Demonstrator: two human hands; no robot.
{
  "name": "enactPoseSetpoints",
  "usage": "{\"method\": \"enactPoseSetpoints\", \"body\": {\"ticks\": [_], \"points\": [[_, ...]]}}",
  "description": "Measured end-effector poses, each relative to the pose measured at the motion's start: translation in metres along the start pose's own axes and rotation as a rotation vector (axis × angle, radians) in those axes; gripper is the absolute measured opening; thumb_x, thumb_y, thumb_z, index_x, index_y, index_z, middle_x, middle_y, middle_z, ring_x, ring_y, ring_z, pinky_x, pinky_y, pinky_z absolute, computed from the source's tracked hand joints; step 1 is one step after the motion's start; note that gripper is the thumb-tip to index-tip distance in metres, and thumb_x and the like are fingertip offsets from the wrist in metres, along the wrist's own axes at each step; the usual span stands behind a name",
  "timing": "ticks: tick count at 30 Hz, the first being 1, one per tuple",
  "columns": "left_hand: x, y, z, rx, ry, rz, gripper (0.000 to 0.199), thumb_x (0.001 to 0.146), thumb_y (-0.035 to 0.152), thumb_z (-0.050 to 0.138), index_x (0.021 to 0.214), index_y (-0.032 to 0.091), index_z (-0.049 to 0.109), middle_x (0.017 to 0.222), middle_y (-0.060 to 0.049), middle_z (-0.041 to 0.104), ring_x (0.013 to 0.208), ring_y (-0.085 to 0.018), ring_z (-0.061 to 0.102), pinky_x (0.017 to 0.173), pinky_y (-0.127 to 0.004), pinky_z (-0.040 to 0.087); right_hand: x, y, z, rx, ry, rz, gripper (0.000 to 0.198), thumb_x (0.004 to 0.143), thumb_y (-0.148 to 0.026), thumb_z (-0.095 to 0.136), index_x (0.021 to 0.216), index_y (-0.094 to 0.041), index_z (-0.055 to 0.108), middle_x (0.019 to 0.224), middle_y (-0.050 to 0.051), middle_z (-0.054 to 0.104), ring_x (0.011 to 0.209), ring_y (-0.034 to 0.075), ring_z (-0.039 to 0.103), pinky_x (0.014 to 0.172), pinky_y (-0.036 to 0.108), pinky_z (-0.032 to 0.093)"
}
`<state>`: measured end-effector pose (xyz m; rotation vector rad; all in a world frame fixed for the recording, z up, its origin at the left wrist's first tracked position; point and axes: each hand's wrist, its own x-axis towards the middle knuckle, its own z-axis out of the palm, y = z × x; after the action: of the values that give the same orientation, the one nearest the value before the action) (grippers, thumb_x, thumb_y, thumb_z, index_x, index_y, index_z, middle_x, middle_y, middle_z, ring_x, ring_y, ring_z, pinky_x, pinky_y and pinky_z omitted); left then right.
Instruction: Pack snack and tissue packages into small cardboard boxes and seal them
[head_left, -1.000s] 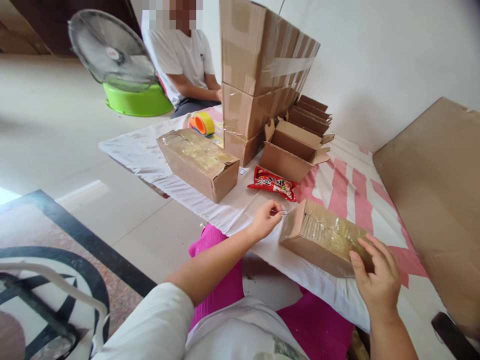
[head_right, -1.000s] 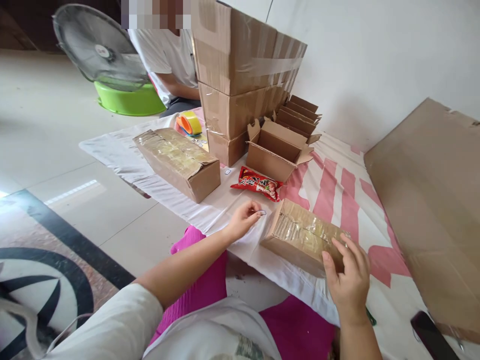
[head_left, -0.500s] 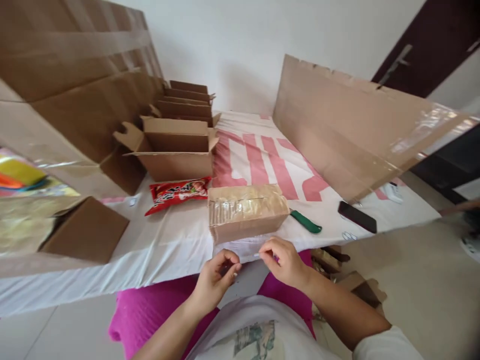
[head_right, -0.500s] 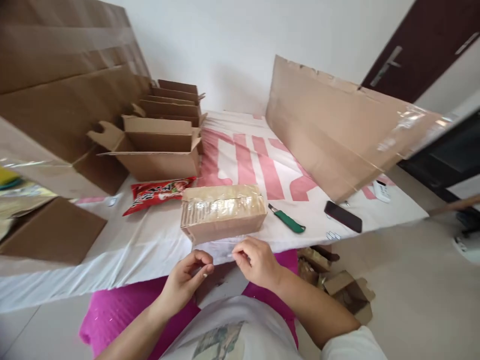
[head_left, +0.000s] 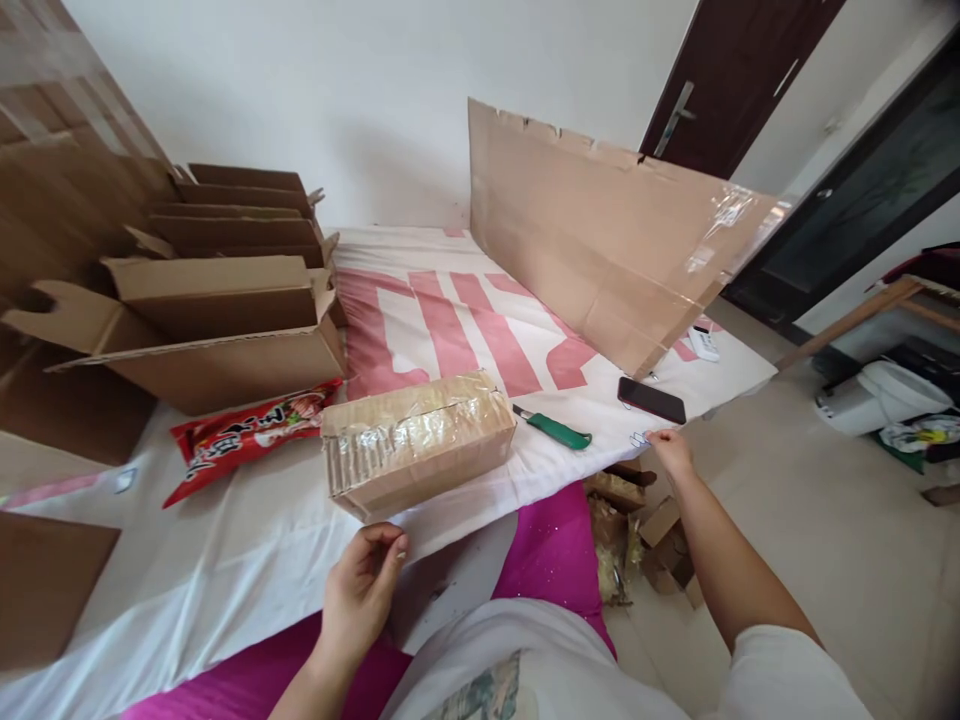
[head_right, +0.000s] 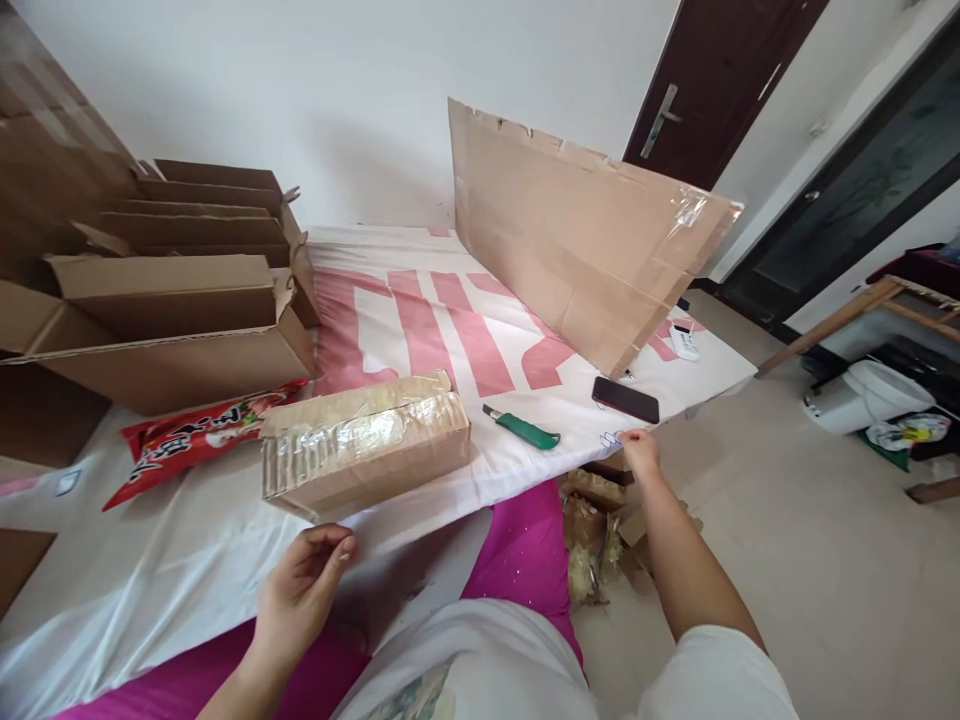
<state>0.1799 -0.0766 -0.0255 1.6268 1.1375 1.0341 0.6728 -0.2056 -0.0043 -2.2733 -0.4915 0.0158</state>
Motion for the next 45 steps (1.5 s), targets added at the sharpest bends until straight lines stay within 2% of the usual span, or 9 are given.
{"method": "enactPoseSetpoints", "body": {"ticks": [6,10,13,19,22,28,35,41,45], "points": [[-0.003,0.005,-0.007,-0.073,0.039,-0.008,0.041,0.078,0.059,0.064,0.086,0.019,0.058,0.068,0.000,0.061,0.060,-0.015,0.059,0.056,-0.026,0.051,-0.005,0.001,-0.002,-0.043,0.137,-0.047,0.028,0.080,-0.045,0.061,0.074,-0.019,0.054,0.073,0.004,0.058,0.076,0.022,0.056,0.076,0.042,0.048],[0.011,0.012,-0.028,-0.038,0.280,0.079,0.034,0.083,0.051,0.062,0.092,0.019,0.056,0.075,0.000,0.059,0.067,-0.014,0.058,0.063,-0.026,0.050,-0.012,-0.036,0.004,0.059,0.192,-0.259,0.032,0.079,-0.047,0.051,0.089,-0.017,0.055,0.096,0.014,0.059,0.097,0.029,0.054,0.088,0.050,0.043],[0.032,0.025,-0.044,0.078,0.418,0.163,0.034,0.087,0.050,0.056,0.100,0.019,0.057,0.092,-0.004,0.061,0.083,-0.017,0.060,0.075,-0.030,0.051,-0.033,-0.076,0.028,0.158,0.050,-0.436,0.036,0.082,-0.050,0.048,0.094,-0.017,0.057,0.098,0.012,0.062,0.089,0.024,0.058,0.082,0.042,0.049],[0.056,0.058,-0.044,0.364,0.242,0.427,0.047,0.093,0.046,0.050,0.134,0.023,0.045,0.140,-0.014,0.045,0.129,-0.029,0.046,0.098,-0.045,0.048,-0.122,-0.157,0.072,0.377,-0.501,-0.885,0.039,0.093,-0.044,0.049,0.122,-0.017,0.050,0.111,0.013,0.064,0.092,0.019,0.063,0.080,0.035,0.053],[0.054,0.066,-0.039,0.529,0.193,0.597,0.037,0.092,0.035,0.055,0.128,0.026,0.052,0.143,-0.012,0.039,0.137,-0.032,0.036,0.108,-0.053,0.039,-0.140,-0.174,0.075,0.337,-0.638,-1.018,0.041,0.095,-0.044,0.048,0.124,-0.016,0.049,0.107,0.012,0.066,0.088,0.019,0.064,0.079,0.034,0.053],[0.048,0.057,-0.037,0.622,0.206,0.706,0.032,0.091,0.018,0.054,0.121,0.026,0.056,0.124,-0.010,0.049,0.133,-0.031,0.039,0.104,-0.052,0.044,-0.082,-0.147,0.087,0.027,-0.495,-1.042,0.040,0.092,-0.051,0.045,0.098,-0.018,0.067,0.098,0.012,0.070,0.097,0.027,0.065,0.088,0.044,0.050],[0.050,0.048,-0.033,0.562,0.236,0.721,0.036,0.089,0.016,0.055,0.123,0.026,0.055,0.125,-0.010,0.047,0.135,-0.032,0.037,0.104,-0.054,0.044,-0.040,-0.106,0.112,-0.380,-0.406,-1.030,0.037,0.083,-0.033,0.048,0.110,-0.015,0.067,0.095,0.013,0.072,0.088,0.029,0.068,0.079,0.042,0.052],[0.048,0.043,-0.031,0.541,0.251,0.704,0.039,0.090,0.018,0.053,0.127,0.031,0.053,0.130,-0.010,0.043,0.137,-0.032,0.036,0.105,-0.056,0.043,-0.053,-0.204,0.089,-0.131,-0.169,-1.014,0.043,0.088,-0.027,0.035,0.120,-0.009,0.058,0.095,0.016,0.072,0.077,0.027,0.068,0.066,0.038,0.051],[0.047,0.040,-0.028,0.523,0.263,0.678,0.036,0.091,0.020,0.053,0.126,0.030,0.053,0.134,-0.010,0.036,0.138,-0.032,0.034,0.106,-0.055,0.043,-0.111,-0.292,0.060,0.017,-0.576,-1.325,0.040,0.096,-0.030,0.036,0.131,-0.020,0.052,0.089,0.005,0.073,0.064,0.018,0.066,0.061,0.030,0.049]]}}
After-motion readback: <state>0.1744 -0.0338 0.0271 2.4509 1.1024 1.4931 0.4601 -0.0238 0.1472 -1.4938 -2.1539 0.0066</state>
